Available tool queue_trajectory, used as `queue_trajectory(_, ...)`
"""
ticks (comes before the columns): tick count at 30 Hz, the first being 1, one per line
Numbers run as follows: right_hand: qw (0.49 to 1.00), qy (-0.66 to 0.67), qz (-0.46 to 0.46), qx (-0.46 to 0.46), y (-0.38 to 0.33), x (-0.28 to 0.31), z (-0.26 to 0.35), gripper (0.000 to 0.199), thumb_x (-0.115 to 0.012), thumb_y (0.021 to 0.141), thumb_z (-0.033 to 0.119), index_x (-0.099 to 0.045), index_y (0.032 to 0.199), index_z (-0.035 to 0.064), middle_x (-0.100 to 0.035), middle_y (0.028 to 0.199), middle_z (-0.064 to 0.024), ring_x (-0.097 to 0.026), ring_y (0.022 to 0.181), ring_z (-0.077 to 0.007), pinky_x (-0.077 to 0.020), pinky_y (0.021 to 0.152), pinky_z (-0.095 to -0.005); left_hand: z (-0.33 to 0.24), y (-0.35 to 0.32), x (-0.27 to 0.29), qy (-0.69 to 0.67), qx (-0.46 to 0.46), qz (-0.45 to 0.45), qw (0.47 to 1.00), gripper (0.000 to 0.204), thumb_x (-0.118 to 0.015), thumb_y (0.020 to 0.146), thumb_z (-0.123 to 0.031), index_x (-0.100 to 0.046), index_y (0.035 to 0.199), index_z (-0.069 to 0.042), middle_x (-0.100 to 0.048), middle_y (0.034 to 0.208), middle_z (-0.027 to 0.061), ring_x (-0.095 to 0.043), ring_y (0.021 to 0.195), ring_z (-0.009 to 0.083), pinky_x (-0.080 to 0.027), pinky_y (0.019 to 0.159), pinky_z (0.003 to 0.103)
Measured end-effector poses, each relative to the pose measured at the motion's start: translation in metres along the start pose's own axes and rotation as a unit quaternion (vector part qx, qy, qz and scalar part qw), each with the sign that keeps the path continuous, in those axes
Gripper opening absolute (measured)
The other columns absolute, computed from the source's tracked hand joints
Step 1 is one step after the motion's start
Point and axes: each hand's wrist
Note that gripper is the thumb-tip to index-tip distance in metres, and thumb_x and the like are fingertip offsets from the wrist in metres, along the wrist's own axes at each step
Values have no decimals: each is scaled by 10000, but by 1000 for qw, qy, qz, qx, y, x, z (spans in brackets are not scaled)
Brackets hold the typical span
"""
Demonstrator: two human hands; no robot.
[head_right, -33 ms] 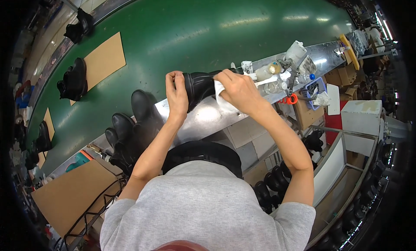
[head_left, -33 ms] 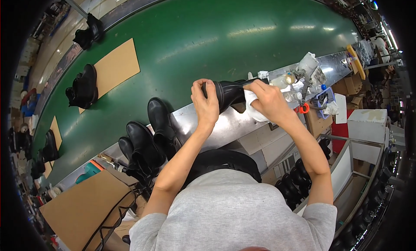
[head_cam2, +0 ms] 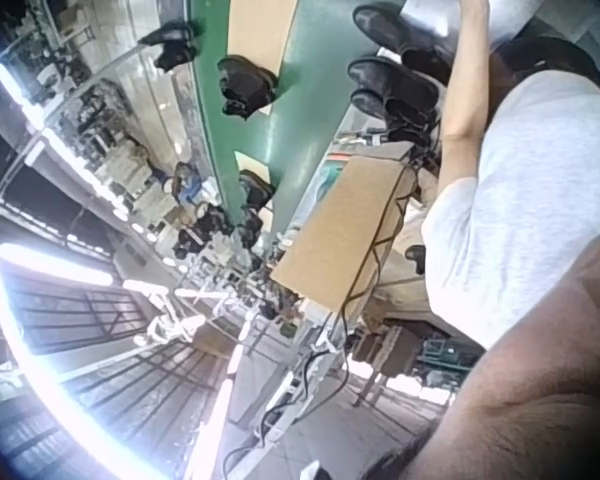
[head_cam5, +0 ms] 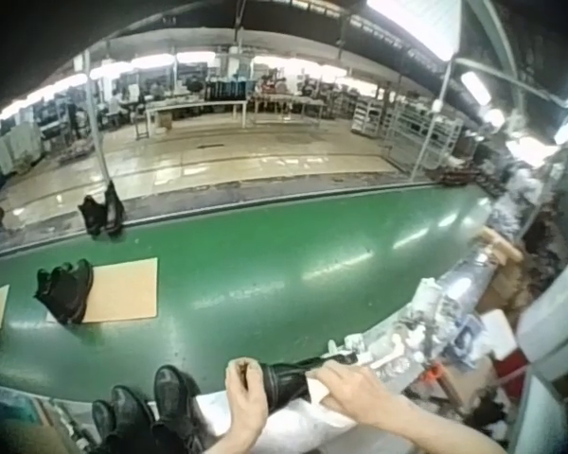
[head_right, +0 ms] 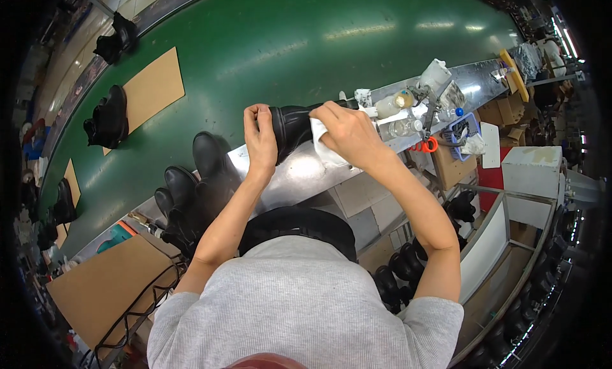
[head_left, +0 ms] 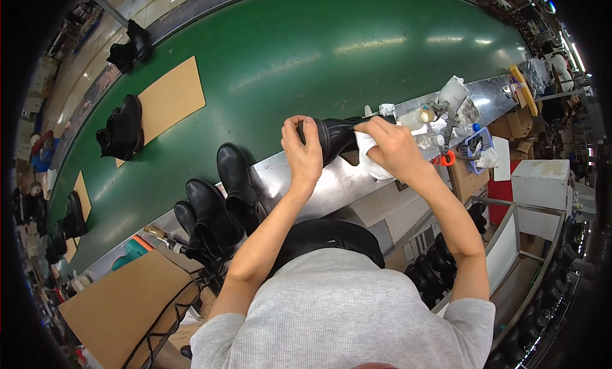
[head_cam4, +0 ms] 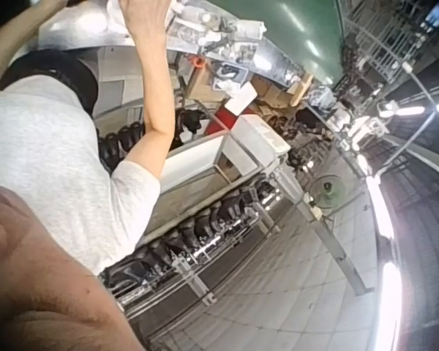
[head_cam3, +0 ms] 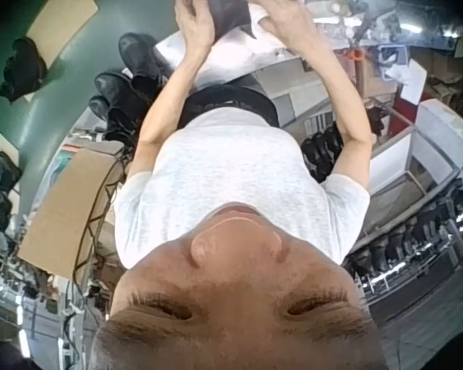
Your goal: Cleaning and inspecting black boots on a production line.
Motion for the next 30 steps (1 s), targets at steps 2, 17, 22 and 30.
queue_trajectory(2,998,43,-37,22,4,-3,6,363,-567,570,-65,-558,925,8,-562,794,-115,-581,661,-309,-479,555,-374,0,-2,-2,5,-10,-1,1000,289,-445,903,-280,-494,959,-1,-509,962,166,-459,919,293,-336,861,391)
queue_trajectory(17,995,-13,-101,9,-16,-17,17,477,-571,556,-66,-582,1028,0,-581,883,-108,-598,741,-233,-495,591,-328,-8,-15,20,-119,12,-29,992,259,-362,959,-247,-448,995,-6,-396,821,18,-360,756,103,-336,747,237)
queue_trajectory(22,985,-122,-68,100,0,-23,0,445,-641,509,-23,-580,950,-6,-561,839,-94,-581,702,-233,-490,570,-321,-3,-9,18,-78,5,-38,996,273,-371,955,-252,-451,1018,1,-451,888,52,-413,835,136,-349,818,268)
queue_trajectory(30,943,6,-265,-204,-39,4,-17,273,-469,642,-74,-595,874,-5,-608,807,-113,-591,730,-203,-454,654,-273,-5,-36,36,-143,-10,-39,989,363,-521,893,-213,-373,1163,-21,-417,1120,64,-412,850,98,-352,759,217)
Point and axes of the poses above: each hand's wrist, its own y-axis towards the middle knuckle, its own x-axis out of the back of the hand, z = x × y
